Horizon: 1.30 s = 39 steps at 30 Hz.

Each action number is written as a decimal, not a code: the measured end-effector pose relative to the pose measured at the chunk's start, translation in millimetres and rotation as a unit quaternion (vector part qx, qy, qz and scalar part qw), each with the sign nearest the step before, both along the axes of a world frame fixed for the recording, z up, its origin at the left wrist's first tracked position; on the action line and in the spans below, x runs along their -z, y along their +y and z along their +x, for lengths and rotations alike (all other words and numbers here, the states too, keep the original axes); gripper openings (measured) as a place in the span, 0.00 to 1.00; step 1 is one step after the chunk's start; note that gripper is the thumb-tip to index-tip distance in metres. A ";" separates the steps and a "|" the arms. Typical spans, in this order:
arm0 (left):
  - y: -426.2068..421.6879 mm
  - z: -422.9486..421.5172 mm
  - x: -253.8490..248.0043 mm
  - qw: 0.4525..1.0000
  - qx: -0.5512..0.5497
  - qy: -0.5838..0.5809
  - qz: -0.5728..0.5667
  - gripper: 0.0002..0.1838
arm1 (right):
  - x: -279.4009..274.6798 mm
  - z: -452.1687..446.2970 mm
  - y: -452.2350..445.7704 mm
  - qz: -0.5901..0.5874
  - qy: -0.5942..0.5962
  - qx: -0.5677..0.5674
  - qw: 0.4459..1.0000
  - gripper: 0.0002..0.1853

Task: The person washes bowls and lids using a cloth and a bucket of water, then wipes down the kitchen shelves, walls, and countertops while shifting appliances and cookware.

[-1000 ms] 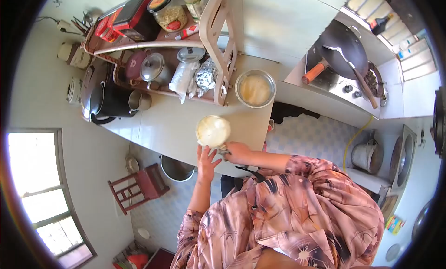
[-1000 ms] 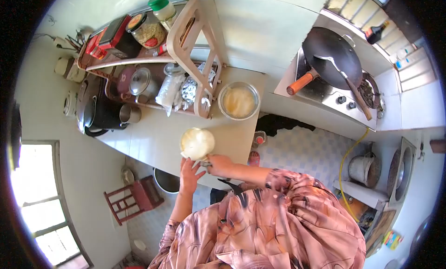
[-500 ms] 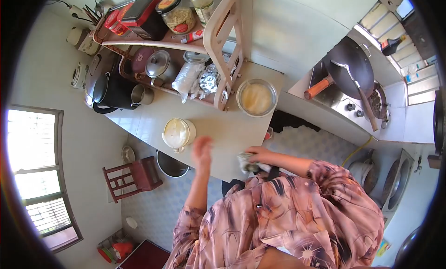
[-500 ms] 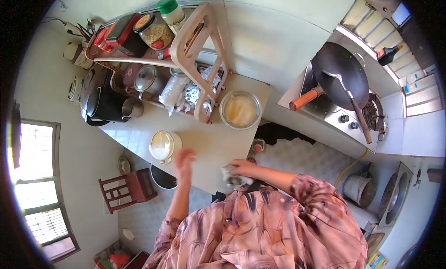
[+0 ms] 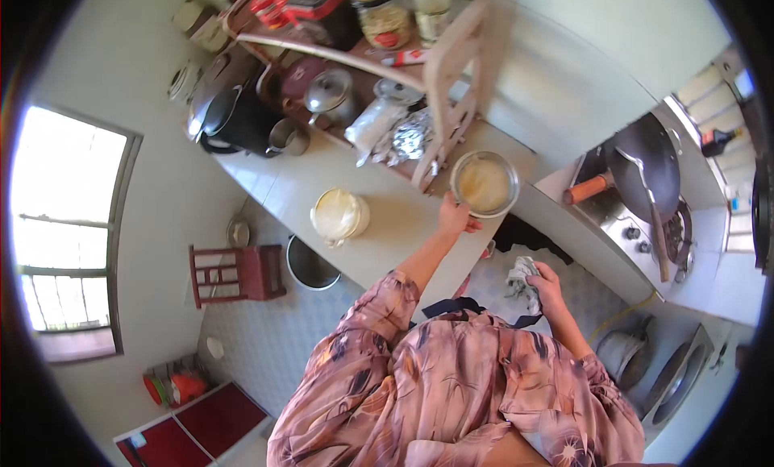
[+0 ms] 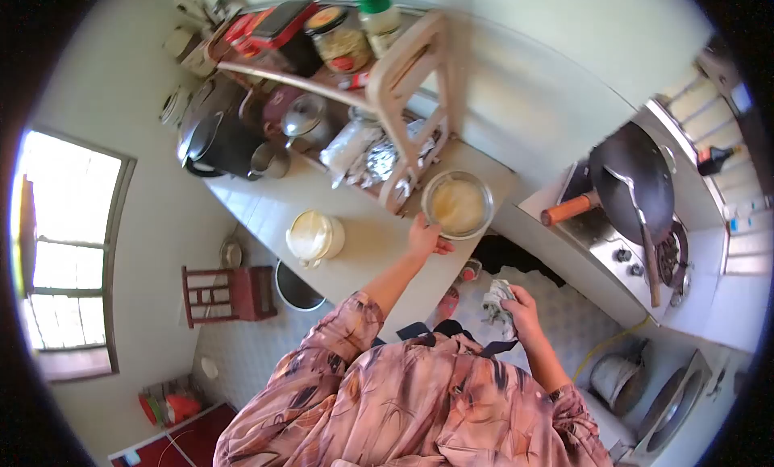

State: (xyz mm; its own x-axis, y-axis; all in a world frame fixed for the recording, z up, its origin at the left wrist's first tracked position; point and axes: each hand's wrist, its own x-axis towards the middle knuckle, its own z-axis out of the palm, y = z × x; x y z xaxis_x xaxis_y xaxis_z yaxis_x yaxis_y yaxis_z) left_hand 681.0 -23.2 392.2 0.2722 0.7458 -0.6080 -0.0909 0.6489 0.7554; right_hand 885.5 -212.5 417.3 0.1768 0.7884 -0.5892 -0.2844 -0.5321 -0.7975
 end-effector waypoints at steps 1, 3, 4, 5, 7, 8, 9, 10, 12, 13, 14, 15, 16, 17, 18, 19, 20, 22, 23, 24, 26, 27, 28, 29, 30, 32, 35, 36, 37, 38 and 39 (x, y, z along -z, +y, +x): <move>0.3 0.6 2.1 0.999 -0.024 0.022 -0.006 0.34 | 1.2 3.0 2.5 0.002 -0.005 0.015 1.000 0.21; -2.6 -4.6 -0.7 0.997 -0.051 0.063 -0.007 0.31 | -1.9 6.1 18.3 0.050 -0.083 -0.023 0.995 0.19; -7.6 -12.6 -4.7 0.995 -0.053 0.082 -0.003 0.29 | -12.3 7.1 30.4 0.073 -0.106 -0.037 0.991 0.19; -13.9 -23.6 -6.9 0.997 -0.040 0.063 0.004 0.27 | 0.2 9.9 41.6 0.077 -0.094 -0.011 0.993 0.19; -30.6 -49.8 -11.5 0.998 -0.016 0.052 0.019 0.23 | -15.7 4.8 77.9 0.119 -0.136 -0.014 0.983 0.19; -40.5 -64.2 -15.0 0.998 -0.004 0.059 0.026 0.21 | -0.3 8.2 97.2 0.151 -0.184 -0.032 0.971 0.19; -51.0 -80.5 -15.1 0.997 0.005 0.067 0.025 0.20 | -3.6 4.0 118.3 0.162 -0.210 -0.026 0.964 0.19; -62.3 -96.5 -14.7 0.997 0.014 0.075 0.024 0.19 | -7.1 -4.2 140.9 0.173 -0.235 -0.021 0.956 0.19; -84.3 -127.4 -10.7 0.990 -0.012 0.132 -0.043 0.19 | -6.6 -13.1 190.2 0.230 -0.322 -0.038 0.918 0.20; -94.2 -139.9 -20.6 0.990 -0.018 0.137 -0.040 0.19 | -5.8 -18.6 215.5 0.248 -0.315 -0.041 0.915 0.20; -102.3 -151.5 -29.9 0.989 -0.025 0.142 -0.036 0.20 | -3.9 -24.1 239.8 0.265 -0.393 -0.041 0.879 0.21; -108.4 -164.7 -31.4 0.988 -0.019 0.147 -0.033 0.21 | 2.8 -29.3 260.6 0.278 -0.468 -0.039 0.838 0.22; -115.8 -177.6 -33.0 0.988 -0.012 0.152 -0.036 0.23 | 27.0 -30.2 280.6 0.270 -0.483 -0.062 0.831 0.26; -122.6 -188.8 -30.2 0.987 -0.021 0.155 -0.032 0.23 | 42.7 -37.9 290.5 0.279 -0.478 -0.065 0.830 0.26; -127.6 -198.7 -24.9 0.985 -0.025 0.171 -0.025 0.24 | 52.1 -46.4 295.3 0.264 -0.566 -0.107 0.774 0.26; -128.8 -207.6 -17.7 0.982 -0.027 0.186 -0.020 0.26 | 61.8 -51.8 296.9 0.244 -0.648 -0.146 0.707 0.27; -128.3 -213.0 -13.3 0.982 -0.029 0.187 -0.022 0.26 | 56.6 -63.6 289.4 0.231 -0.635 -0.177 0.715 0.27; -136.8 -220.7 -8.1 0.973 -0.094 0.208 0.025 0.27 | 50.9 -85.0 263.9 0.259 -0.621 -0.207 0.710 0.26; -145.7 -224.0 -10.1 0.975 -0.076 0.207 0.008 0.27 | 54.4 -88.9 237.8 0.285 -0.607 -0.234 0.704 0.25; -146.8 -227.1 -13.0 0.976 -0.094 0.198 0.003 0.28 | 67.8 -93.3 204.9 0.331 -0.600 -0.239 0.688 0.24; -134.6 -221.7 -21.9 0.975 -0.109 0.196 -0.005 0.28 | 67.5 -89.7 149.6 0.373 -0.603 -0.242 0.663 0.24; -136.8 -222.8 -29.3 0.976 -0.102 0.190 -0.010 0.28 | 42.8 -86.9 121.2 0.386 -0.571 -0.306 0.657 0.23; -133.9 -223.8 -35.2 0.960 -0.042 0.276 0.008 0.27 | 28.3 -82.5 111.7 0.402 -0.536 -0.367 0.646 0.23; -133.7 -224.5 -42.0 0.932 0.017 0.361 0.026 0.26 | 28.4 -74.0 113.3 0.399 -0.539 -0.367 0.645 0.23; -135.1 -224.3 -49.4 0.902 0.028 0.425 0.067 0.22 | 30.5 -61.4 117.9 0.410 -0.536 -0.381 0.632 0.22; -130.3 -232.3 -57.0 0.863 0.044 0.474 0.170 0.20 | 44.1 -41.9 142.4 0.437 -0.544 -0.367 0.615 0.22; -117.5 -225.0 -83.1 0.826 0.030 0.483 0.289 0.14 | 56.8 -32.0 212.1 0.366 -0.639 -0.257 0.626 0.21; -112.3 -220.3 -89.3 0.832 0.012 0.448 0.326 0.15 | 59.2 -34.6 235.0 0.330 -0.667 -0.209 0.635 0.20; -104.3 -213.0 -97.5 0.836 -0.006 0.411 0.363 0.15 | 54.3 -41.3 257.0 0.302 -0.669 -0.183 0.654 0.20; -94.1 -200.3 -116.3 0.838 0.020 0.418 0.351 0.13 | 50.9 -51.4 267.6 0.273 -0.669 -0.158 0.673 0.21; -82.5 -188.9 -128.5 0.845 0.027 0.414 0.336 0.13 | 58.6 -63.8 265.0 0.269 -0.664 -0.156 0.680 0.21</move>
State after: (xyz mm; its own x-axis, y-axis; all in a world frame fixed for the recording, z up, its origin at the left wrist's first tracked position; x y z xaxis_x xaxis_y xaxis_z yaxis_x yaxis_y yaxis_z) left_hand 492.0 -105.8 520.7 0.0059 0.9987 -0.0504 0.6661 0.0337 0.7451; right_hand 821.7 52.5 358.7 0.0458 0.9479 0.3152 0.9361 0.0694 -0.3448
